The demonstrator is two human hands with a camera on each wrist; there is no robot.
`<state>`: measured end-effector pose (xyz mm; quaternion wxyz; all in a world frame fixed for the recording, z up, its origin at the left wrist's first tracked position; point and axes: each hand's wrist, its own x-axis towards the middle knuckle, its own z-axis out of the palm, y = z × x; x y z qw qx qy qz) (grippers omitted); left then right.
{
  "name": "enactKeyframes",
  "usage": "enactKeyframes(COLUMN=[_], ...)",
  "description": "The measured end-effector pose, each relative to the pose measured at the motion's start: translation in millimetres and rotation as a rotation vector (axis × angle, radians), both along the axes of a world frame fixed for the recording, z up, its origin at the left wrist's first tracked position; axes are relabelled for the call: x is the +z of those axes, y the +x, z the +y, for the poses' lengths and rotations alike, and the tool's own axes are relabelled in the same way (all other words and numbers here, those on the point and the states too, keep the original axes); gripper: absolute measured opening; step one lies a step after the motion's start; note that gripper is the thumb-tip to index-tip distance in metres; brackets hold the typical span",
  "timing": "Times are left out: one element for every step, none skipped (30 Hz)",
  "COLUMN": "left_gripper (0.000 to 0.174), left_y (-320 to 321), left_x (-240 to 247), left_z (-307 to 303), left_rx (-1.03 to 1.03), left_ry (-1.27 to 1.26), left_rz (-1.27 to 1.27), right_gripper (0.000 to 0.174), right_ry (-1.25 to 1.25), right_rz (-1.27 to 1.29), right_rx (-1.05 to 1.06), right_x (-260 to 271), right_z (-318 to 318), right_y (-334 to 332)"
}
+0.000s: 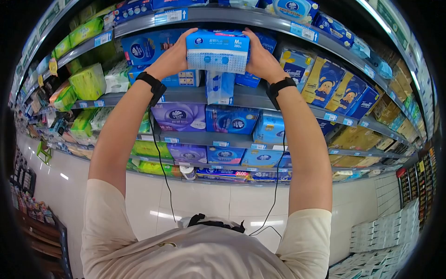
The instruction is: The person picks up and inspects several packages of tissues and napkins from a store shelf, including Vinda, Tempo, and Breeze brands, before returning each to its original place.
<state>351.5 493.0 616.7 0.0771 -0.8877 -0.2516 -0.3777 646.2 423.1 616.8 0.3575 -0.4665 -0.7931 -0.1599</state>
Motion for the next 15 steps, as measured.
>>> enactKeyframes(left_gripper=[0.093, 0.086, 0.086, 0.086, 0.087, 0.087, 0.087, 0.088, 0.088, 0.088, 0.088, 0.088, 0.088, 0.089, 0.089], left_y=[1.9, 3.9, 5.1, 5.2, 4.6, 4.9, 4.2, 3.5, 2.4, 1.0, -0.6, -2.4, -4.3, -6.3, -8.6], left_x=[-4.0, -7.5, -9.2, -9.3, -10.2, -10.3, -8.8, -8.1, -7.5, -6.3, -4.9, -4.4, -3.4, -2.8, -0.9], left_z=[2.6, 5.5, 3.5, 2.1, -0.3, -3.1, -5.9, -9.7, -14.0, -18.3, -22.9, -28.9, -35.1, -41.8, -49.2], left_rx=[-0.052, -0.033, -0.028, -0.027, -0.022, -0.017, -0.012, -0.020, -0.030, -0.027, -0.018, -0.008, -0.005, -0.034, -0.064], left_ry=[0.020, -0.028, -0.044, -0.026, -0.006, 0.002, 0.001, -0.008, -0.016, -0.016, -0.027, -0.037, -0.035, -0.032, -0.024], left_rz=[-0.036, -0.054, -0.057, -0.068, -0.080, -0.101, -0.103, -0.112, -0.121, -0.124, -0.121, -0.117, -0.121, -0.126, -0.128], right_gripper=[0.090, 0.091, 0.091, 0.093, 0.094, 0.097, 0.099, 0.099, 0.099, 0.099, 0.099, 0.100, 0.100, 0.100, 0.100], right_ry=[0.032, 0.053, 0.071, 0.054, 0.095, 0.070, 0.049, 0.047, 0.042, 0.039, 0.039, 0.085, 0.132, 0.134, 0.161], right_rz=[0.000, -0.005, -0.010, 0.012, 0.002, 0.006, 0.011, 0.009, 0.010, 0.011, 0.007, 0.002, -0.003, -0.006, -0.003], right_rx=[0.015, 0.009, 0.005, -0.018, -0.009, 0.000, 0.006, 0.010, 0.007, 0.003, 0.006, 0.045, 0.086, 0.091, 0.109], right_x=[-2.0, -3.1, -4.5, -4.4, -4.2, -2.4, 0.0, 0.4, 0.4, 0.7, 1.1, 0.5, 0.4, -0.5, -1.0], right_z=[1.1, 2.1, 1.0, -1.2, -2.4, -5.5, -10.3, -13.4, -15.9, -18.5, -21.4, -24.5, -27.9, -32.3, -37.7], right_y=[-0.1, 0.2, -0.8, -1.8, -2.6, -3.4, -4.4, -4.9, -4.3, -3.5, -2.9, -2.3, -1.8, -1.3, -2.1])
